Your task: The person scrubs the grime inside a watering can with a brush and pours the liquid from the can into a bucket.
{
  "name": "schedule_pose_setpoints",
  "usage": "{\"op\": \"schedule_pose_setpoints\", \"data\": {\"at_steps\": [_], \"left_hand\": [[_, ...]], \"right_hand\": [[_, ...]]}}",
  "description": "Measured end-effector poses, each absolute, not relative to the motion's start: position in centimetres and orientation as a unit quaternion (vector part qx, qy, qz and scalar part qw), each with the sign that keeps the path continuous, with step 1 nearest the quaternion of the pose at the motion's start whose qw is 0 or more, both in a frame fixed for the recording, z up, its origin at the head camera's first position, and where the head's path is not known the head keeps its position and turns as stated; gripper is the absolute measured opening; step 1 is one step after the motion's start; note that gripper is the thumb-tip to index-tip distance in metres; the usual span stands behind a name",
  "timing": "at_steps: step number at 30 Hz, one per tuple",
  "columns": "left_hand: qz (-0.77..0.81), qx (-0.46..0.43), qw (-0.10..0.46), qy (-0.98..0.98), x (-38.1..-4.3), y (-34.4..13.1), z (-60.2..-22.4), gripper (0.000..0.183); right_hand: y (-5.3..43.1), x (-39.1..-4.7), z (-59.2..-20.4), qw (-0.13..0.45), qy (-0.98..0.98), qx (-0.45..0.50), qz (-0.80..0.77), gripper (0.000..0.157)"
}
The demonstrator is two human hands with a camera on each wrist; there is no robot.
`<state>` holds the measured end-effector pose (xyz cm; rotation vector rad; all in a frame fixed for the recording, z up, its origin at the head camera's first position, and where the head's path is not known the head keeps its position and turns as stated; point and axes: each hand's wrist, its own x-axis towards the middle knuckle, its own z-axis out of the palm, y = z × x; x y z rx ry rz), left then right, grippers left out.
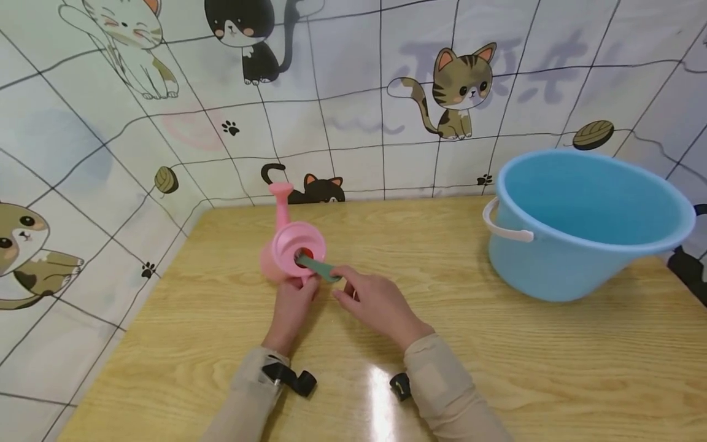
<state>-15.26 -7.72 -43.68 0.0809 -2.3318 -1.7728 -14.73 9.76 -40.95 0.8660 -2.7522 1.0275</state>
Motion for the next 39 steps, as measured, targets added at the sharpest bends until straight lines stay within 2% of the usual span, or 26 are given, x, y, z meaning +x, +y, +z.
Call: {"op": "schedule_pose_setpoints", "data": {"at_steps": [12, 20, 29, 39], "left_hand": [[-0.609, 0.01, 0.111, -0.785, -15.2, -7.6, -43.6, 0.033], [-0.61, 0.02, 0.099, -0.786, -16.7, -8.1, -46.5, 0.031], [-0.616, 0.007, 0.119, -0.779, -16.9, -8.2, -46.8, 0.029], [-0.613, 0.02, 0.105, -0.783, -17.0, -8.4, -46.9, 0.03]], "right_hand": [[10.3, -14.8, -40.9, 0.043, -0.9, 0.28, 0.333, 0.027], [11.1, -15.0, -40.6, 0.007, -0.896, 0.282, 0.343, 0.026], [11.1, -15.3, -40.6, 0.007, -0.895, 0.286, 0.343, 0.027], [10.9, -15.1, -40.7, 0.012, -0.896, 0.277, 0.346, 0.017]]}}
